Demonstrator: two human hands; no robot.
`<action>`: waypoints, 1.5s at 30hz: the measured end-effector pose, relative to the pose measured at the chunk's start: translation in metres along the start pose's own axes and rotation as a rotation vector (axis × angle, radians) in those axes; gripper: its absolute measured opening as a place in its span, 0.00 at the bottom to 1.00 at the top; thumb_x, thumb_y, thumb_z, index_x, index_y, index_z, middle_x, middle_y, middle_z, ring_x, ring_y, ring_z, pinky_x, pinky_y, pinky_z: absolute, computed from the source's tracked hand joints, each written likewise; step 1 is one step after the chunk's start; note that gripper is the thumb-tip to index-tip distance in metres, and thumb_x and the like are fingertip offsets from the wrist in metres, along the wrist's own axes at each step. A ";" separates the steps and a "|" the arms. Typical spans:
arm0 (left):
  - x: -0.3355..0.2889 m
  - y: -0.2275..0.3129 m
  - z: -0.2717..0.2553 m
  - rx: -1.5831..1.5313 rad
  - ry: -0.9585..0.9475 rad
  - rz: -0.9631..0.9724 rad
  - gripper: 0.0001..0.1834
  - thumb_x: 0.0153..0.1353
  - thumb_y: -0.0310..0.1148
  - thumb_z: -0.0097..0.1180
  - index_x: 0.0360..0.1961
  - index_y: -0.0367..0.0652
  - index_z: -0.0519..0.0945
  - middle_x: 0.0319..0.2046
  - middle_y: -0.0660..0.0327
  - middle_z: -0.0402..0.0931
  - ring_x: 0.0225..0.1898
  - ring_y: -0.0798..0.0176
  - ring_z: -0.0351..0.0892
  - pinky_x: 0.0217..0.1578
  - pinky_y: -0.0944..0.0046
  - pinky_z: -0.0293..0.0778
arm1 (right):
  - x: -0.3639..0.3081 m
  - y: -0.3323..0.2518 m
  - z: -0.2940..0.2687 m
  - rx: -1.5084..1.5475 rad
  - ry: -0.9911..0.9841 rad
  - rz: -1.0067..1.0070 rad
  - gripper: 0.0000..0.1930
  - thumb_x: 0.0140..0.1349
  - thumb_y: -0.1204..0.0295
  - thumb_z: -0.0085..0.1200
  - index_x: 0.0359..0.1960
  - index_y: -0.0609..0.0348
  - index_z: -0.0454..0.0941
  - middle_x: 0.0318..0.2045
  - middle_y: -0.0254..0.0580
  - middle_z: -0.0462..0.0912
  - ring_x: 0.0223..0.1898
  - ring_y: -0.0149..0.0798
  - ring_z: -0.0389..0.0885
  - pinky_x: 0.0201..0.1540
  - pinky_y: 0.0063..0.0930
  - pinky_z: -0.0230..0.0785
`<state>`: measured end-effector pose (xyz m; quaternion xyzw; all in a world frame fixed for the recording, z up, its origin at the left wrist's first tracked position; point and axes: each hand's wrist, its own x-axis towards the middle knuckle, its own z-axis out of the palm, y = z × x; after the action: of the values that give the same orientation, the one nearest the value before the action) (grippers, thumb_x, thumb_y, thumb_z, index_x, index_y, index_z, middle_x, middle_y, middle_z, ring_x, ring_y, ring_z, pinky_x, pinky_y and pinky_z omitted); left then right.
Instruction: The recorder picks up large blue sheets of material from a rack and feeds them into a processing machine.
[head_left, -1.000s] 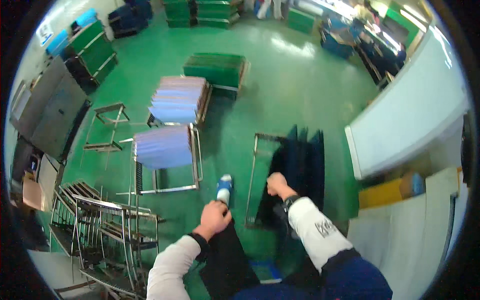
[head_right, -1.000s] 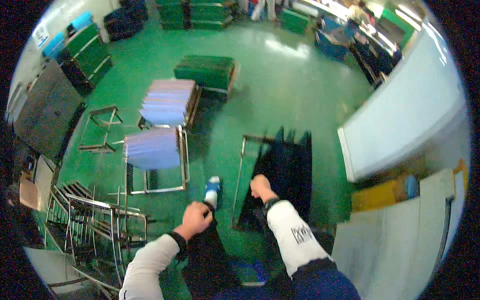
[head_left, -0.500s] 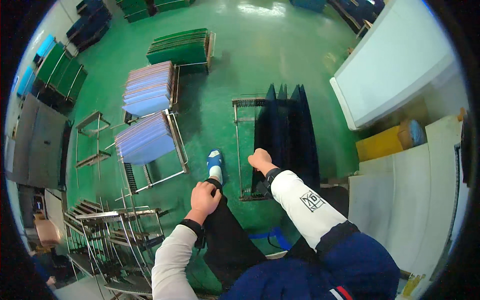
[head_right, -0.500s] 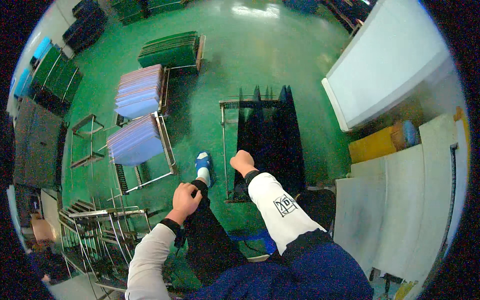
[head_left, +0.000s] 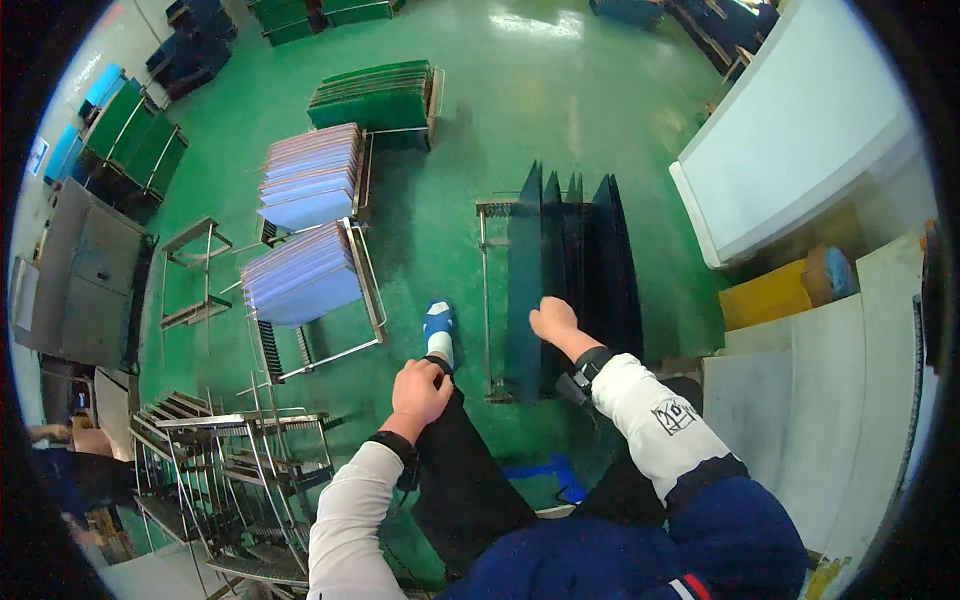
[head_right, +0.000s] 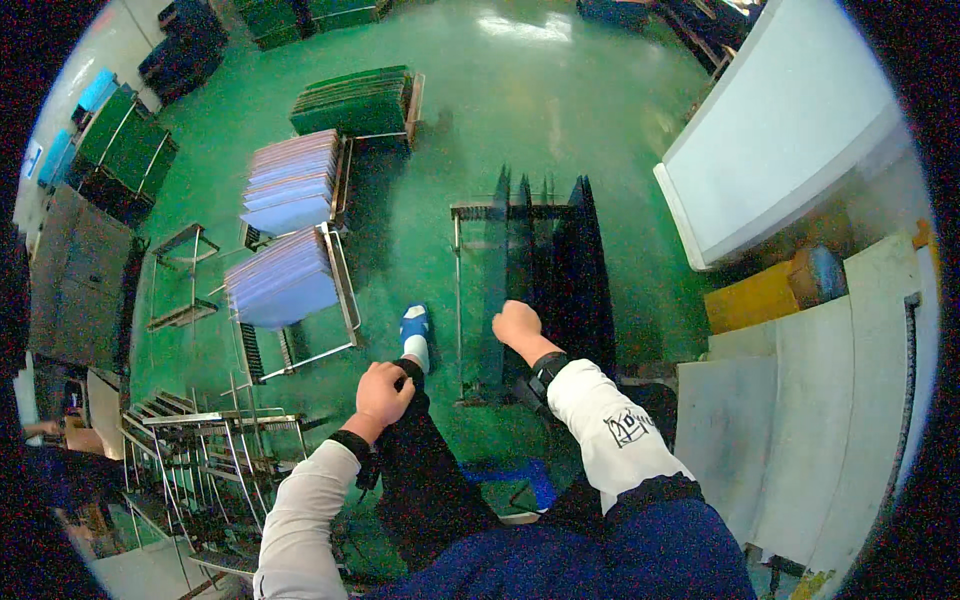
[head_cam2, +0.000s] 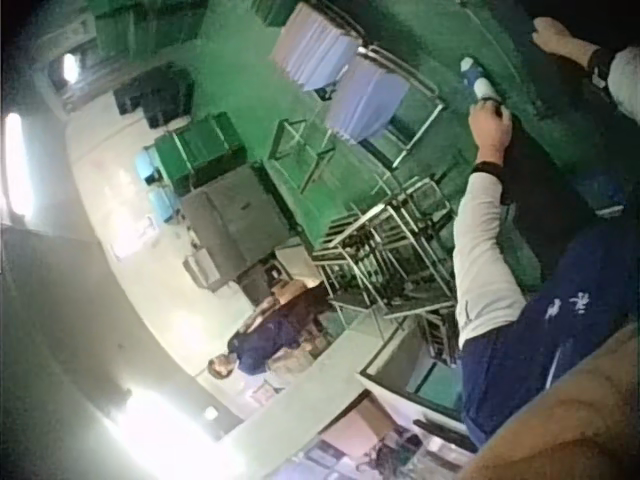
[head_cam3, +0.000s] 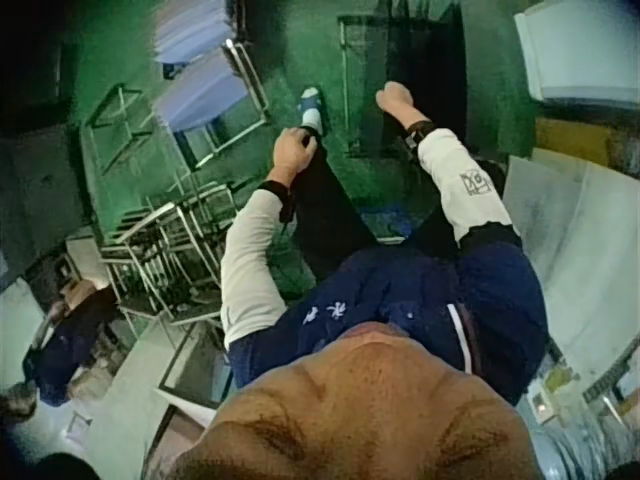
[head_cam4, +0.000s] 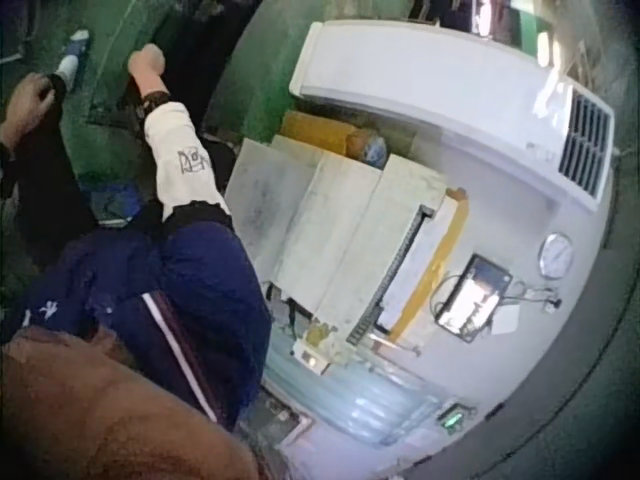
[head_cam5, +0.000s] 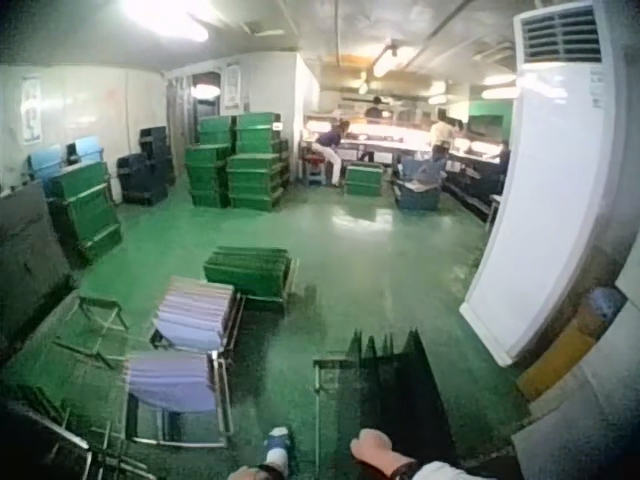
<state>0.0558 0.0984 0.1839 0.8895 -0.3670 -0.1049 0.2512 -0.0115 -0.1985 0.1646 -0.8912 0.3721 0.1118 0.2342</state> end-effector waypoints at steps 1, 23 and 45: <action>0.000 0.000 0.000 0.006 0.006 0.002 0.10 0.50 0.37 0.60 0.22 0.41 0.82 0.29 0.56 0.79 0.37 0.50 0.76 0.39 0.51 0.74 | 0.000 0.003 -0.001 -0.012 0.019 0.019 0.17 0.58 0.66 0.52 0.45 0.66 0.78 0.40 0.58 0.83 0.44 0.60 0.82 0.46 0.50 0.75; -0.004 -0.004 -0.004 0.014 -0.022 -0.029 0.13 0.52 0.41 0.59 0.23 0.42 0.83 0.30 0.55 0.80 0.38 0.49 0.77 0.39 0.49 0.74 | 0.018 -0.028 0.005 -0.165 0.177 -0.186 0.22 0.50 0.70 0.64 0.44 0.67 0.71 0.48 0.57 0.78 0.53 0.57 0.75 0.51 0.49 0.72; -0.001 -0.003 -0.001 0.050 0.008 0.022 0.14 0.53 0.42 0.58 0.21 0.42 0.80 0.29 0.55 0.79 0.35 0.49 0.76 0.37 0.49 0.74 | 0.053 -0.017 -0.023 0.099 0.060 0.041 0.13 0.50 0.70 0.54 0.33 0.67 0.82 0.40 0.65 0.82 0.46 0.63 0.81 0.49 0.47 0.73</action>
<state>0.0569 0.1011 0.1831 0.8917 -0.3784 -0.0896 0.2316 0.0381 -0.2319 0.1703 -0.8737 0.4021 0.0710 0.2645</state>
